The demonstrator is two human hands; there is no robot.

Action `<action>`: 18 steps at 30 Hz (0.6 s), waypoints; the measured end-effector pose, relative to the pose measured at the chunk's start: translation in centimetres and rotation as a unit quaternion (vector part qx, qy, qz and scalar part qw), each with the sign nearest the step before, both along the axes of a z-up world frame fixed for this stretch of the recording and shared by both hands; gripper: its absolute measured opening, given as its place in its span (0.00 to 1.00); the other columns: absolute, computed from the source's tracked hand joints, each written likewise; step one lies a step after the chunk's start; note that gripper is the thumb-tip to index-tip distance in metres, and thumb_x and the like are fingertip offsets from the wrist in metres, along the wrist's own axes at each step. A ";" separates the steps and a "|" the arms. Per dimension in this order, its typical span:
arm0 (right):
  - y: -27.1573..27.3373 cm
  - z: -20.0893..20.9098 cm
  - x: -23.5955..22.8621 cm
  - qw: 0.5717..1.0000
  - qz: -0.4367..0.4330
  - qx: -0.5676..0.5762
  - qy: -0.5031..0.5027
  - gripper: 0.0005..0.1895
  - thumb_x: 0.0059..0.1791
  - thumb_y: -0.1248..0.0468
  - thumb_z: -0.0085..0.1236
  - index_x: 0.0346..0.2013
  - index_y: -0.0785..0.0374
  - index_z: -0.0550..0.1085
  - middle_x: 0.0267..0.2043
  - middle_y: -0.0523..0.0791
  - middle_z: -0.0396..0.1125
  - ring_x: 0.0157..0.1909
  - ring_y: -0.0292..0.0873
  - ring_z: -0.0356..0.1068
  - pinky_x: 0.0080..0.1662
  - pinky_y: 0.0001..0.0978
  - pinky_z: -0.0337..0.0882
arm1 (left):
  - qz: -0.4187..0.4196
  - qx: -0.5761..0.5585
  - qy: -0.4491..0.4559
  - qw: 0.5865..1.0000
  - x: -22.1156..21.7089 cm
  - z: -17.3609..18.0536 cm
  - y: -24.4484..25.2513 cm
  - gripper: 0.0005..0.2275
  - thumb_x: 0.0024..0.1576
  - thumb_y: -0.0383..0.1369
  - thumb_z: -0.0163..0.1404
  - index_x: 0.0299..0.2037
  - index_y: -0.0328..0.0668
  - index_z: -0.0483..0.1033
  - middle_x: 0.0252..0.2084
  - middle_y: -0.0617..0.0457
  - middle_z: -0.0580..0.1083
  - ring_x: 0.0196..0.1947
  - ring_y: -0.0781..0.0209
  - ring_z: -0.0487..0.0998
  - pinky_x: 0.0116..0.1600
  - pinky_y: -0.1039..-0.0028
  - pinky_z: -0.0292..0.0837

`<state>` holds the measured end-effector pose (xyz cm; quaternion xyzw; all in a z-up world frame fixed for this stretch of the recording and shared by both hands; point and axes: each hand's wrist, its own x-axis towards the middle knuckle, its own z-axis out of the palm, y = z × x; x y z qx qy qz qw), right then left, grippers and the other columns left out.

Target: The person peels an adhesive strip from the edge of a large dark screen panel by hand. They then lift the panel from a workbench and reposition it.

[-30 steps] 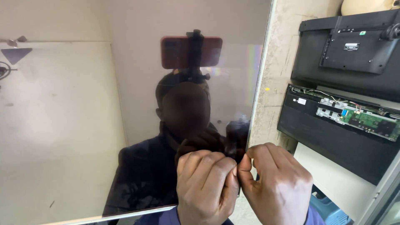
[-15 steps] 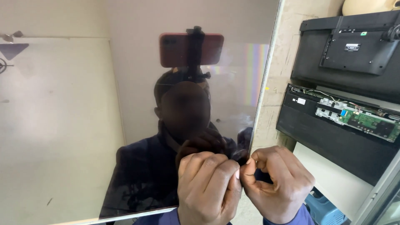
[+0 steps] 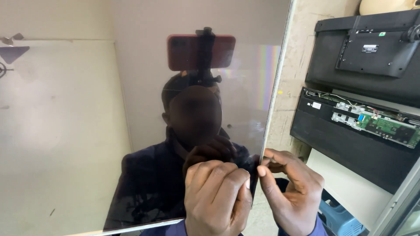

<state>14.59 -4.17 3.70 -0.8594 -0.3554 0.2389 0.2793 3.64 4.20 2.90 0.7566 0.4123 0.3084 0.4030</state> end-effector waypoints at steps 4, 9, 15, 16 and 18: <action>-0.2 -1.2 0.5 0.986 -0.045 0.029 0.159 0.24 0.46 0.62 0.53 0.53 0.74 0.69 0.52 0.55 0.67 0.54 0.48 0.70 0.52 0.34 0.76 | -0.004 0.005 0.000 1.000 0.0 -0.1 0.0 0.04 0.52 0.22 0.47 0.28 0.41 0.72 0.26 0.54 0.74 0.27 0.59 0.74 0.38 0.71 0.65; -0.6 -2.4 -0.1 0.982 -0.044 0.103 0.153 0.22 0.48 0.64 0.51 0.53 0.77 0.68 0.56 0.61 0.66 0.59 0.54 0.69 0.55 0.38 0.75 | -0.005 0.009 0.000 1.000 0.1 -0.1 0.2 0.04 0.51 0.23 0.47 0.27 0.41 0.71 0.26 0.54 0.73 0.27 0.60 0.73 0.38 0.71 0.64; -0.2 -2.6 -0.5 0.991 -0.038 0.107 0.067 0.18 0.49 0.63 0.50 0.49 0.75 0.71 0.49 0.60 0.70 0.52 0.53 0.73 0.52 0.36 0.75 | -0.009 0.019 0.015 1.000 0.2 -0.1 -0.1 0.04 0.54 0.24 0.47 0.28 0.41 0.72 0.27 0.54 0.73 0.28 0.60 0.73 0.39 0.70 0.64; -0.5 -2.7 -0.4 0.991 -0.038 0.108 0.068 0.18 0.49 0.63 0.50 0.49 0.75 0.71 0.49 0.60 0.70 0.52 0.53 0.73 0.52 0.36 0.75 | -0.008 0.019 0.016 1.000 0.2 -0.1 -0.1 0.04 0.54 0.24 0.47 0.28 0.41 0.72 0.27 0.54 0.73 0.28 0.60 0.73 0.39 0.70 0.64; -0.9 -3.0 -0.3 0.991 -0.046 0.104 0.070 0.19 0.48 0.63 0.52 0.48 0.75 0.72 0.50 0.59 0.70 0.54 0.53 0.73 0.50 0.35 0.77 | -0.007 0.025 0.009 1.000 0.3 -0.1 -0.1 0.04 0.54 0.25 0.47 0.27 0.41 0.72 0.27 0.53 0.74 0.28 0.58 0.74 0.40 0.70 0.65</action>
